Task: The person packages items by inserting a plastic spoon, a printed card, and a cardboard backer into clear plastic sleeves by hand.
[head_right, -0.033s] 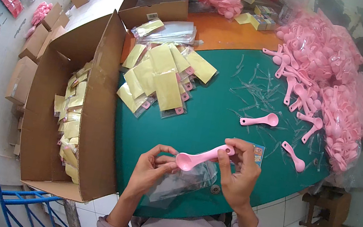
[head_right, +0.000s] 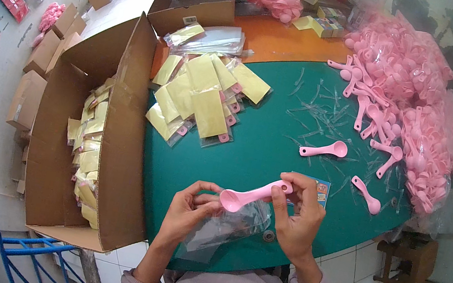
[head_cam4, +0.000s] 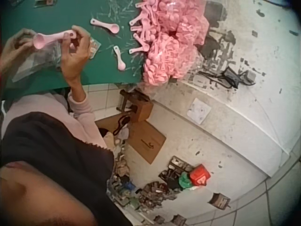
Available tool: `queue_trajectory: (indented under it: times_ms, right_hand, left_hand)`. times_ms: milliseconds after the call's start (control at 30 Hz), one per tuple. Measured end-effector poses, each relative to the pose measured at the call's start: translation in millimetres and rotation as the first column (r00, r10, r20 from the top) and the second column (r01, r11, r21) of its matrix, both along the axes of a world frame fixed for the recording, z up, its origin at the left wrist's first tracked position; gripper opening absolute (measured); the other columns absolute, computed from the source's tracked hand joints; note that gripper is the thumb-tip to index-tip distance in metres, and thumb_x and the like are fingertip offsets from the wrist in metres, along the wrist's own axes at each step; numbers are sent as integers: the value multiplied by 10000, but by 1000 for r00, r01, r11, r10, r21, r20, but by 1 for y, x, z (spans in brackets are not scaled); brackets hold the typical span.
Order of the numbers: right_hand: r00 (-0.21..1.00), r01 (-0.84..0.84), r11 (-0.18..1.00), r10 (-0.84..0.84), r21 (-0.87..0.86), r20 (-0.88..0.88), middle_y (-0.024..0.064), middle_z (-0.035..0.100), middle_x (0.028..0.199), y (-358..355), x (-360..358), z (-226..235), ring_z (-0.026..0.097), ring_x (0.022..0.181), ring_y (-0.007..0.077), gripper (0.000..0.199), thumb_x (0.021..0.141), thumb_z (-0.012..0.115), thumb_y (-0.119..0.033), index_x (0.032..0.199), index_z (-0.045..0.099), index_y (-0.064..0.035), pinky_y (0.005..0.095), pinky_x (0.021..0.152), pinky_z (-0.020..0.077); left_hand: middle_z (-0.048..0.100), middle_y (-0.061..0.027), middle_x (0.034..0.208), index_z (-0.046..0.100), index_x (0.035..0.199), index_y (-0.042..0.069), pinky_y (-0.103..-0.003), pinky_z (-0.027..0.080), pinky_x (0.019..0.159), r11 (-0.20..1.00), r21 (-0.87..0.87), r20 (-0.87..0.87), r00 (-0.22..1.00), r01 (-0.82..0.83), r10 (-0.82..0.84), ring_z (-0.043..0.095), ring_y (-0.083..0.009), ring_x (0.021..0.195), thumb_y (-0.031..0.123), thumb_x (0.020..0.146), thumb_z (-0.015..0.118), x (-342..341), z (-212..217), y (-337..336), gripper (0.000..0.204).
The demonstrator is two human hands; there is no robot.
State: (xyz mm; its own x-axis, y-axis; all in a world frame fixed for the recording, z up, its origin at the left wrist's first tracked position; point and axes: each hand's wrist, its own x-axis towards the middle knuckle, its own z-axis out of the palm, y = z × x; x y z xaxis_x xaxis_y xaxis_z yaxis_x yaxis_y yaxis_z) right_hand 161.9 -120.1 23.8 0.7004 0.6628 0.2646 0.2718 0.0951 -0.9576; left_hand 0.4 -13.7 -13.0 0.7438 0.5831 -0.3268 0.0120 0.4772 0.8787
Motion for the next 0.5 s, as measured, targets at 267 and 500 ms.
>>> queue_trajectory:
  times_ms: [267,500]
  right_hand:
    - [994,51,997,-56,57,89,101,585,822,1,2,4,612,690,133,220,824,580,7,1030,506,30,238,614,499]
    - [980,-48,993,68,-107,188,95,593,816,1,1,4,615,677,127,274,802,611,-3,1054,507,30,237,613,501]
  left_hand:
    - [639,-111,977,537,1096,-38,-226,496,740,998,61,-59,998,1,2,607,-119,892,43,850,579,1,4,-4,262]
    - [641,-68,961,543,1114,-34,-230,480,751,985,151,-44,996,78,-72,597,-116,839,111,897,522,7,4,-12,262]
